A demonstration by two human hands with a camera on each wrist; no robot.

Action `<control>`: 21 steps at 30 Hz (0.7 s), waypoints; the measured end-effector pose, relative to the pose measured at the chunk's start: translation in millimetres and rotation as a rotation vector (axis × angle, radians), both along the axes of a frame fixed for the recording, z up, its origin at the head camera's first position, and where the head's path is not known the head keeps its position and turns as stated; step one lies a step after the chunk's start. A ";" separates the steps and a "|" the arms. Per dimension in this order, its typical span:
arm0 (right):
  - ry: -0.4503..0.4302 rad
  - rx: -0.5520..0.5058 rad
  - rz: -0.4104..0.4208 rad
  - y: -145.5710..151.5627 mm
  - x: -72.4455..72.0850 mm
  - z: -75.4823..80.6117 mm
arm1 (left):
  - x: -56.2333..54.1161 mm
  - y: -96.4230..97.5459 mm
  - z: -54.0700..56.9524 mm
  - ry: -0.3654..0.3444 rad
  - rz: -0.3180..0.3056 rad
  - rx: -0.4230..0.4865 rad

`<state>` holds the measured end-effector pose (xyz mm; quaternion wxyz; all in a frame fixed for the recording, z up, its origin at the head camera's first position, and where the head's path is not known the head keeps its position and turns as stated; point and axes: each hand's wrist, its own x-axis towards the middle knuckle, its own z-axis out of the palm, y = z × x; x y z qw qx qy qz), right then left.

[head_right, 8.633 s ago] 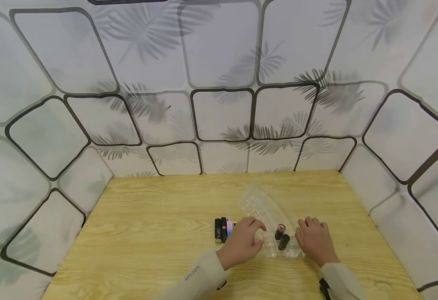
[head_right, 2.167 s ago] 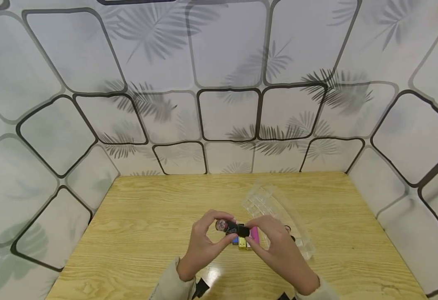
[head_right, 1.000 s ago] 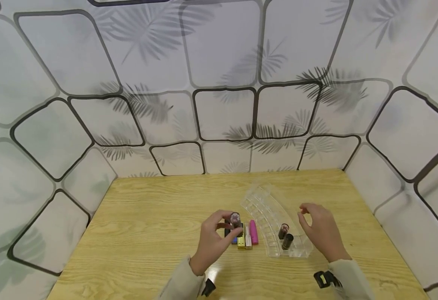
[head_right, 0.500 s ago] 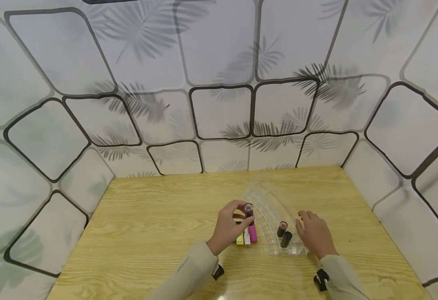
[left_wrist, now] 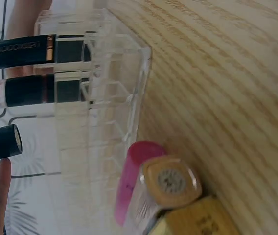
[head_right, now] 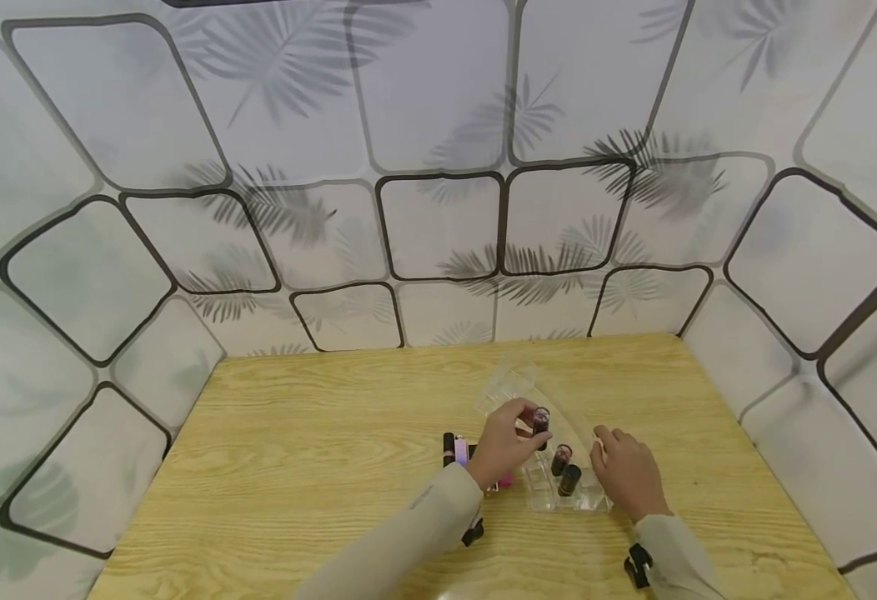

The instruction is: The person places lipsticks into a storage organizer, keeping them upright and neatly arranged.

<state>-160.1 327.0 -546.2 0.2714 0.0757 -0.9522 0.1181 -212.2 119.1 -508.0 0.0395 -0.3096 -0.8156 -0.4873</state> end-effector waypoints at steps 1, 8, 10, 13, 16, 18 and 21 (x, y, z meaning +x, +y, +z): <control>0.002 -0.002 0.000 -0.5 0.4 0.2 | -0.6 2.8 -2.0 -0.008 -0.004 0.003; 0.002 -0.022 0.000 -2.7 2.1 1.0 | 0.1 15.2 -7.8 -0.073 0.022 -0.023; 0.001 -0.023 0.002 -2.4 2.1 -0.6 | 1.0 17.0 -8.5 -0.087 0.029 -0.035; -0.012 -0.027 0.001 -1.5 2.3 -2.5 | 1.8 19.2 -11.3 -0.094 0.040 -0.057; -0.031 -0.034 0.000 -1.2 2.9 -2.8 | 1.2 20.8 -17.3 -0.073 0.049 -0.091; -0.043 -0.036 0.000 -1.3 3.3 -2.4 | 0.5 21.5 -22.0 -0.044 0.061 -0.126; -0.050 -0.035 -0.002 -1.8 3.1 -1.0 | -0.3 22.4 -28.2 -0.005 0.080 -0.155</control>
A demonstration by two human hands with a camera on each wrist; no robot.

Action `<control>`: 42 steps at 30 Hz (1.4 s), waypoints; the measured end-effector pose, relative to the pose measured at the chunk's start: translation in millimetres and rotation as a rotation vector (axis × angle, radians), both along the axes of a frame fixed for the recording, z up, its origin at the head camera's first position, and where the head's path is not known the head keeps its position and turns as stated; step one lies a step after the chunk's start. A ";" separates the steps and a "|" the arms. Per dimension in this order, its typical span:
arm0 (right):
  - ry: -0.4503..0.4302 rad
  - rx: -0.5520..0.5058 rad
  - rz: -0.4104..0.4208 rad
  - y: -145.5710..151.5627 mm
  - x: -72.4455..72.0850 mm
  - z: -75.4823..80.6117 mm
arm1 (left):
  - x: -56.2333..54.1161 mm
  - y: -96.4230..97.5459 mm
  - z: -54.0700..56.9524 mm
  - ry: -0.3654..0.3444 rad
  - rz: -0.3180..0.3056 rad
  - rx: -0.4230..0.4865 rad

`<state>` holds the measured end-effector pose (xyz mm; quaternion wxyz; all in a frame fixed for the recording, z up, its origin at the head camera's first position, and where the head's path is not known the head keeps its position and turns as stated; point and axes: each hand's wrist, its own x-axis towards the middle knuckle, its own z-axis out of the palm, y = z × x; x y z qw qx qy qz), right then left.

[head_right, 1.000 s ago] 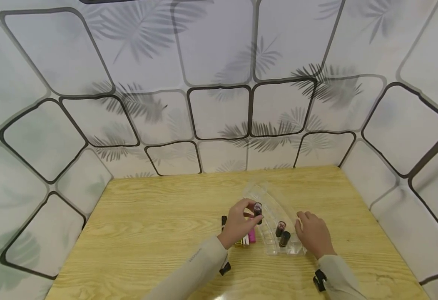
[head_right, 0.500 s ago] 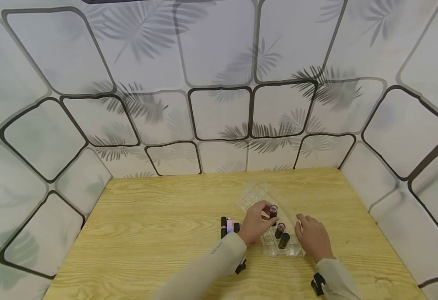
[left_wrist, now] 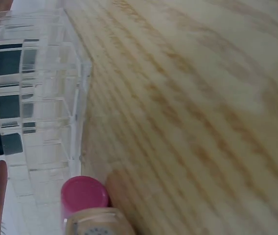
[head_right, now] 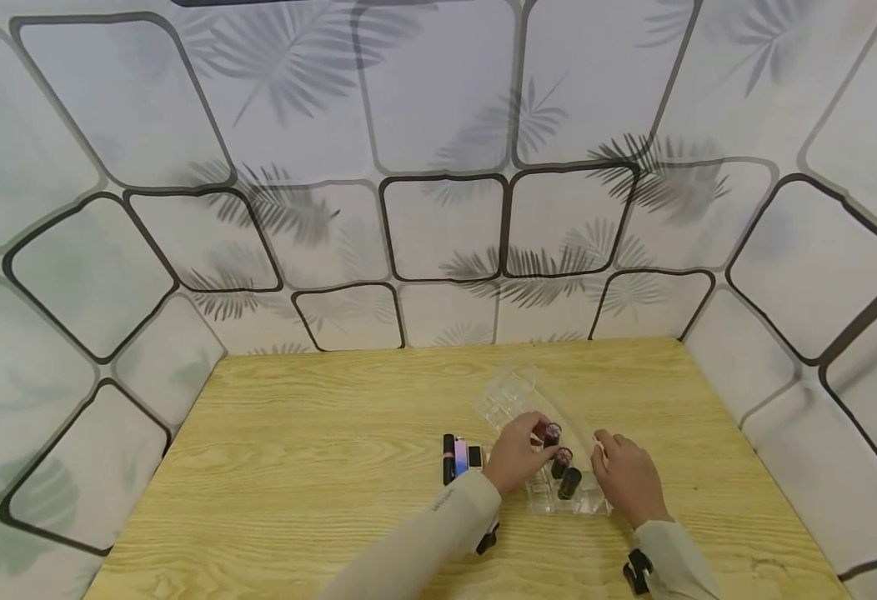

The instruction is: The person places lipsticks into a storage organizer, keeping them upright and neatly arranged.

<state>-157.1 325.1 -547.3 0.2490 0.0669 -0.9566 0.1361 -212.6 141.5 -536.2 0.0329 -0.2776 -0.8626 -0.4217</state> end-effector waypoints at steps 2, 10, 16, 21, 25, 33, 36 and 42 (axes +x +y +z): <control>-0.004 -0.002 -0.001 -0.1 0.1 0.4 | -0.1 0.5 -2.6 0.026 0.012 -0.018; -0.016 -0.018 -0.009 -1.4 1.2 2.9 | 4.3 -1.1 2.1 0.042 0.079 -0.139; 0.000 -0.014 -0.015 -2.2 0.6 4.3 | 5.0 -0.7 3.0 0.054 0.076 -0.179; 0.061 0.023 -0.003 -2.0 0.0 5.8 | 4.1 -0.6 -0.9 0.105 0.037 -0.184; 0.113 0.114 0.010 -1.6 -0.7 7.3 | 3.4 -2.0 -2.8 0.144 0.021 -0.191; 0.046 0.228 -0.028 -0.7 1.0 13.5 | 4.3 -3.4 -4.4 0.214 0.051 -0.245; 0.031 0.258 -0.018 -0.6 0.4 16.4 | 5.5 -6.0 -3.3 0.239 0.067 -0.268; -0.015 0.288 -0.011 0.6 -0.9 16.0 | 11.4 -19.3 14.1 0.274 0.012 -0.311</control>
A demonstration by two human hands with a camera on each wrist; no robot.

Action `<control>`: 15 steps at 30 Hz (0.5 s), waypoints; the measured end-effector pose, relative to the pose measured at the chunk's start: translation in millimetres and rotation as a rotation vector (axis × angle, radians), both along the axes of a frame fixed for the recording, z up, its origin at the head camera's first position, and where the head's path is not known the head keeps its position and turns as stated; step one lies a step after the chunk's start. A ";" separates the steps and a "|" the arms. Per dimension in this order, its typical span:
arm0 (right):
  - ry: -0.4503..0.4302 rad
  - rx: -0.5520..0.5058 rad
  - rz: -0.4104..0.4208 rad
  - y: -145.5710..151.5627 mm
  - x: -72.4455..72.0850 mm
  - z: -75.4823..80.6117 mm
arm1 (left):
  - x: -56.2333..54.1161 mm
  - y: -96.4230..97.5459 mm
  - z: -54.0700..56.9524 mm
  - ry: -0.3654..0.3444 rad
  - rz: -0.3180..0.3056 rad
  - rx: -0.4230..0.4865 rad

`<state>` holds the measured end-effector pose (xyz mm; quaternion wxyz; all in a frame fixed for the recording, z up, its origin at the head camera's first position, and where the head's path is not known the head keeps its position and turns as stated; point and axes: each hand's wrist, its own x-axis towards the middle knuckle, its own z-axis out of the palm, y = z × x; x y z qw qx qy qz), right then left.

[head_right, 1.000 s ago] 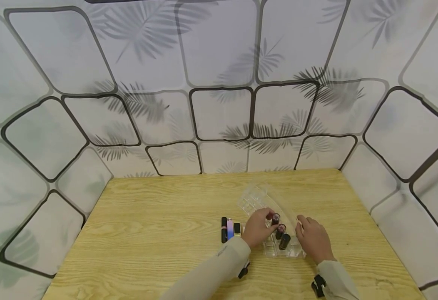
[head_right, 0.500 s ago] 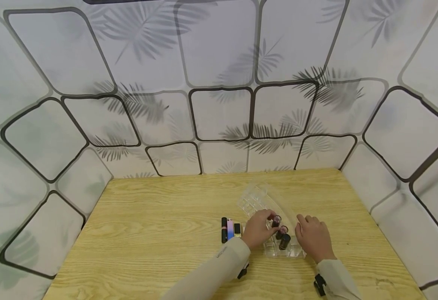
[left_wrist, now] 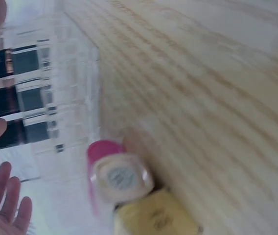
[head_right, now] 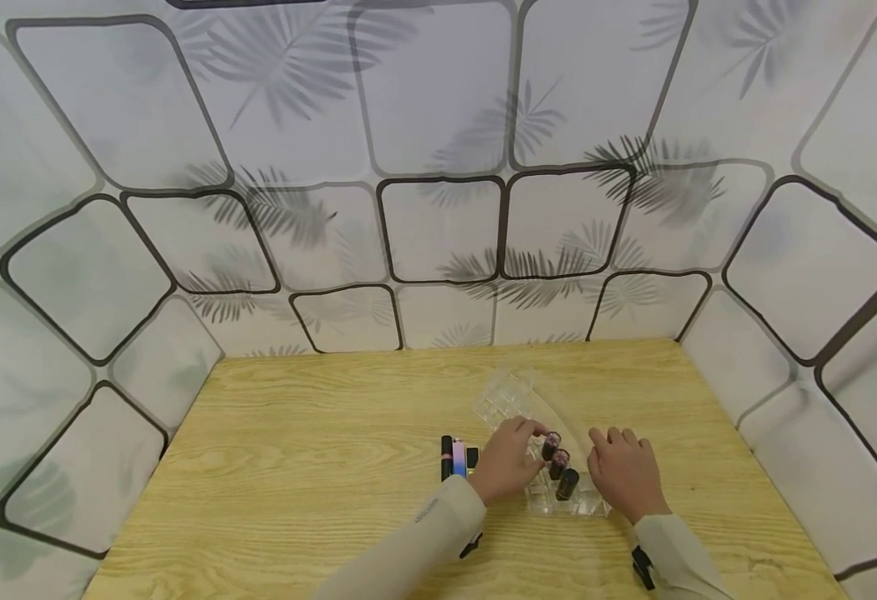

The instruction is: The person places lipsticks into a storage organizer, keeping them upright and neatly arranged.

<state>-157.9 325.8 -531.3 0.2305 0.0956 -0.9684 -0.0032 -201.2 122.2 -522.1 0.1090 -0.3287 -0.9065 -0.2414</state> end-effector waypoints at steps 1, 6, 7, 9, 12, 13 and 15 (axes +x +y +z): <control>-0.011 -0.002 -0.005 0.2 0.0 0.1 | 1.7 -3.0 4.3 -0.019 -0.012 -0.004; -0.041 -0.013 -0.023 0.6 -0.2 -1.8 | 11.7 -23.6 25.3 -0.160 -0.072 0.014; -0.047 -0.018 -0.023 0.1 0.1 -1.9 | 13.9 -28.5 28.4 -0.175 -0.079 0.023; -0.050 -0.033 -0.016 -1.0 0.7 -2.1 | 18.1 -39.0 33.4 -0.180 -0.087 0.041; -0.029 -0.047 -0.008 -1.4 0.7 -3.4 | 23.1 -55.7 39.1 -0.108 -0.091 0.063; -0.023 -0.049 -0.010 -1.2 0.6 -3.8 | 24.3 -61.4 40.2 -0.080 -0.087 0.074; -0.002 -0.044 -0.010 -0.5 0.0 -4.8 | 26.0 -73.1 40.2 -0.029 -0.077 0.098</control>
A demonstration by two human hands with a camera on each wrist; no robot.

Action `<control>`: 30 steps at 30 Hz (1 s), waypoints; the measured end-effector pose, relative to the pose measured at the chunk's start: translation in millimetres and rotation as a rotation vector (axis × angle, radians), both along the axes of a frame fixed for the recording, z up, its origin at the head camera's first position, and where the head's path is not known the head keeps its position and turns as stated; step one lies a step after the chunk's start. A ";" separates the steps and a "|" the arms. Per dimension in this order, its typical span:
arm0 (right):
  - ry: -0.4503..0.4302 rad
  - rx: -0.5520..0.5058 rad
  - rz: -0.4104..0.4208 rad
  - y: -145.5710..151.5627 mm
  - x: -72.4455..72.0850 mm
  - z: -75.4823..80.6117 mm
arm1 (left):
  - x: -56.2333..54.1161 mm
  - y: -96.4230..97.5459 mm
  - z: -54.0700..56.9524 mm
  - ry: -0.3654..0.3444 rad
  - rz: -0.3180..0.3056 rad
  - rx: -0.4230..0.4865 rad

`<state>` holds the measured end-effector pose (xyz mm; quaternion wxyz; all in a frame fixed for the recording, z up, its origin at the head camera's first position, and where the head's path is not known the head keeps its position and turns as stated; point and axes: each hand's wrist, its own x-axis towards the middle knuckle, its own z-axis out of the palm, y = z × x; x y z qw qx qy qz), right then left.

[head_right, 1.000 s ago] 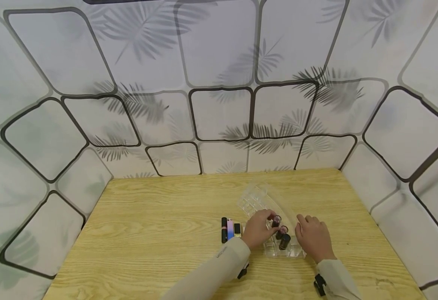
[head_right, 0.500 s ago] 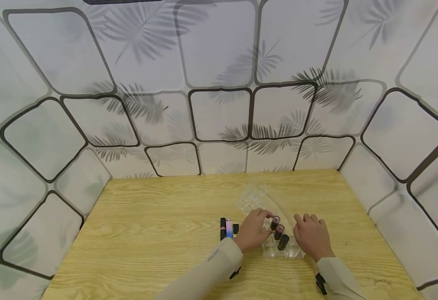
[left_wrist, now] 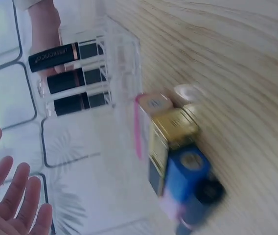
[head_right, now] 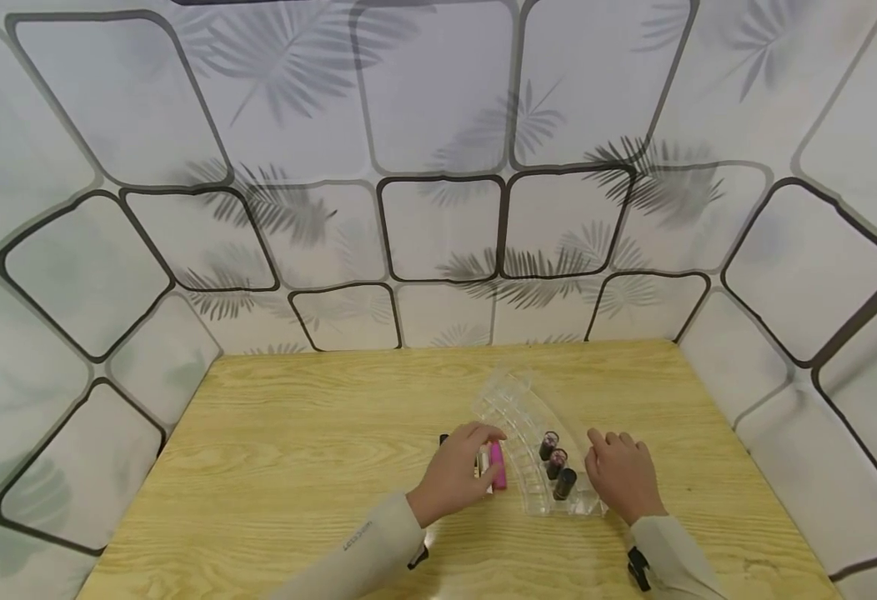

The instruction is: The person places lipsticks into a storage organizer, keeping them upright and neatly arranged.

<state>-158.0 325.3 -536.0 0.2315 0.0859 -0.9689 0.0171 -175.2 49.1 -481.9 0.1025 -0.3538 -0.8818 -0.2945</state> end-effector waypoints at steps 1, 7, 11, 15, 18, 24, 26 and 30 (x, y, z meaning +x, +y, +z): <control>0.007 0.000 -0.001 0.2 -0.4 -0.5 | 0.4 -5.8 -0.6 0.017 0.014 0.013; 0.009 -0.013 0.002 -0.3 -0.5 -0.2 | 0.0 -35.9 -14.8 -0.114 0.144 0.128; -0.002 -0.025 -0.002 -0.4 -0.7 -0.2 | -5.3 -47.4 -25.9 -0.283 0.244 0.163; -0.002 -0.026 -0.003 1.0 -2.0 -2.0 | -13.2 -52.7 -35.4 -0.404 0.329 0.134; 0.002 -0.030 0.002 1.8 -2.9 -3.2 | -18.5 -54.5 -41.7 -0.467 0.353 0.125; 0.026 -0.043 0.017 2.0 -2.7 -4.6 | -27.1 -49.7 -53.0 -0.557 0.411 0.127; 0.031 -0.041 0.019 1.7 -2.4 -4.8 | -29.3 -46.0 -57.1 -0.562 0.436 0.101; 0.026 -0.040 0.018 0.2 -1.5 -3.7 | -31.5 -40.2 -59.6 -0.528 0.455 0.070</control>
